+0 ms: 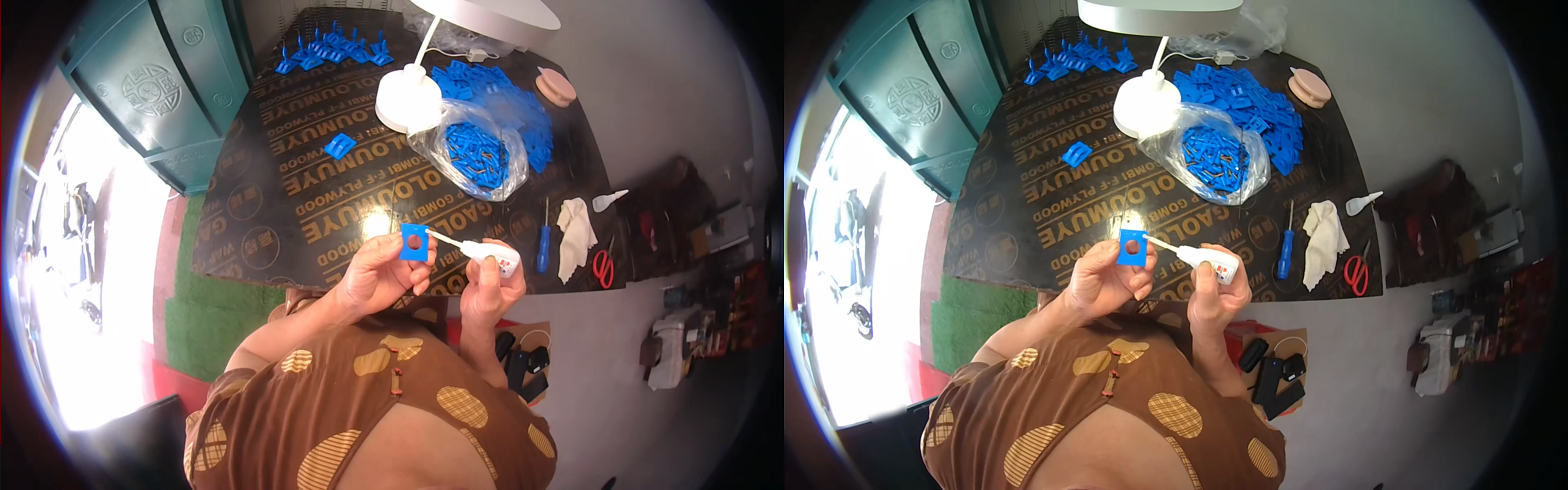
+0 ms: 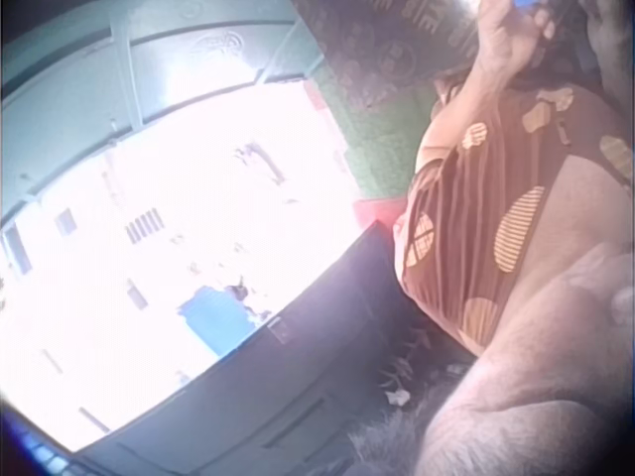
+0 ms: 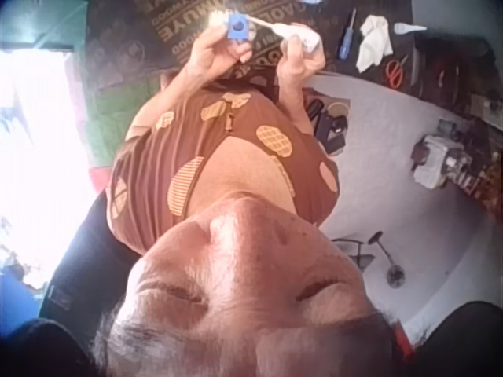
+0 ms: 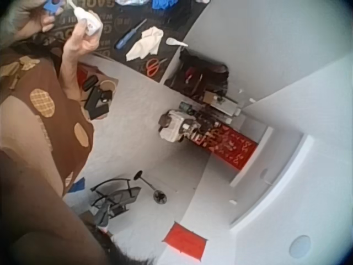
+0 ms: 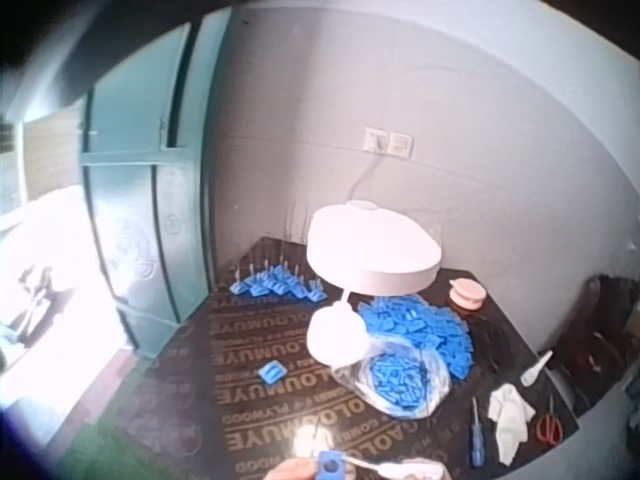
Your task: The person glues white circular components into blue plastic square housings by applying liquid glue from a squeeze bottle to each component and then inserting it into a housing.
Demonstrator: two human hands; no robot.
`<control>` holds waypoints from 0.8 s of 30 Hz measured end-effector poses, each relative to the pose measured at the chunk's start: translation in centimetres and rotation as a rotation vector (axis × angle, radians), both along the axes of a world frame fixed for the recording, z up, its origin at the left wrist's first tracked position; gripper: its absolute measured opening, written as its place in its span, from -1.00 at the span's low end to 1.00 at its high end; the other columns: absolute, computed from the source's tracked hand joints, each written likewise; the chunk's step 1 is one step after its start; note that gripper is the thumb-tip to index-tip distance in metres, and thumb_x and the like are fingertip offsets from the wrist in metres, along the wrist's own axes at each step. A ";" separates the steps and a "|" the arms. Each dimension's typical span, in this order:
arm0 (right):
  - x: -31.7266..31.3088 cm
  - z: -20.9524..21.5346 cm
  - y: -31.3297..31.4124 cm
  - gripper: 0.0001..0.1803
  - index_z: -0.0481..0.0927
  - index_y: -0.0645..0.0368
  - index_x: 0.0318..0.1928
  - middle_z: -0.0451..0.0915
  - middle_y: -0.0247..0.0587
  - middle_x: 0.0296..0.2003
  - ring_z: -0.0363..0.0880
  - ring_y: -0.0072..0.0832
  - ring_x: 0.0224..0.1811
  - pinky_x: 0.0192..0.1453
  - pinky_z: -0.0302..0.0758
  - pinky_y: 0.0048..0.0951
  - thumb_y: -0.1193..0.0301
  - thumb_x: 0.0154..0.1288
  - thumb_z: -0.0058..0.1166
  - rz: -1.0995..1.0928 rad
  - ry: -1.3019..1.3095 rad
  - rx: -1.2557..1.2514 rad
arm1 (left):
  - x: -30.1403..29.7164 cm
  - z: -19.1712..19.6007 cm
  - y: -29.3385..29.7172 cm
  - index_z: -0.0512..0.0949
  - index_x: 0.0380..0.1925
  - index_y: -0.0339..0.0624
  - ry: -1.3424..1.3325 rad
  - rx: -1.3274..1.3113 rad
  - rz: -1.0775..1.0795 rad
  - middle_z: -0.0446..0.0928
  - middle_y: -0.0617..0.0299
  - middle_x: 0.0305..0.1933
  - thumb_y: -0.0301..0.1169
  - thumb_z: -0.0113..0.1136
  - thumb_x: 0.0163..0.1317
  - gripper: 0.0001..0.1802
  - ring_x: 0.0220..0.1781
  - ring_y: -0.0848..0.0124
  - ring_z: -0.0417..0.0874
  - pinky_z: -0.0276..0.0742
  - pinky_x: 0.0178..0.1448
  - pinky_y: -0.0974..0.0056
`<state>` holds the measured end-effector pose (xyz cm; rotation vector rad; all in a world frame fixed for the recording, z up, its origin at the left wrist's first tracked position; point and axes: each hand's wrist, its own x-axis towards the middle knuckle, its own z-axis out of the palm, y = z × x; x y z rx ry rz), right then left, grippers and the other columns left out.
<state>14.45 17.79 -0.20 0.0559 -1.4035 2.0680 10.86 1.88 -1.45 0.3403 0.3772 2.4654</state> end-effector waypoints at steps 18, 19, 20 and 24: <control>0.1 0.0 0.0 -0.77 0.53 0.38 -0.13 0.55 -0.30 -0.36 0.36 -0.78 -0.48 -0.43 0.29 -0.74 0.57 0.18 0.10 -0.005 -0.001 0.080 | 0.0 -0.2 0.0 0.43 -0.02 -0.45 -0.002 -0.009 -0.005 0.52 0.05 -0.18 -0.13 0.13 0.27 -0.47 -0.38 0.40 0.48 0.49 -0.31 0.23; 0.1 0.0 0.0 -0.78 0.53 0.38 -0.14 0.55 -0.30 -0.36 0.36 -0.78 -0.48 -0.42 0.29 -0.74 0.58 0.18 0.10 -0.012 -0.002 0.088 | 0.0 -0.3 -0.1 0.42 -0.02 -0.45 -0.003 -0.013 -0.010 0.51 0.02 -0.17 -0.12 0.13 0.26 -0.46 -0.37 0.37 0.48 0.47 -0.29 0.21; 0.1 -0.1 0.1 -0.78 0.53 0.38 -0.14 0.55 -0.30 -0.36 0.36 -0.78 -0.48 -0.41 0.29 -0.74 0.58 0.18 0.10 -0.019 -0.004 0.096 | -0.1 -0.4 -0.1 0.42 -0.01 -0.45 -0.005 -0.016 -0.015 0.51 -0.02 -0.17 -0.12 0.14 0.25 -0.45 -0.35 0.35 0.48 0.45 -0.27 0.19; 0.2 -0.2 0.2 -0.78 0.53 0.38 -0.13 0.56 -0.30 -0.35 0.36 -0.78 -0.47 -0.41 0.30 -0.74 0.59 0.18 0.10 -0.009 0.002 0.105 | 0.0 -0.3 0.0 0.43 -0.02 -0.45 -0.002 -0.008 -0.005 0.52 0.05 -0.18 -0.14 0.12 0.28 -0.48 -0.37 0.40 0.49 0.49 -0.30 0.23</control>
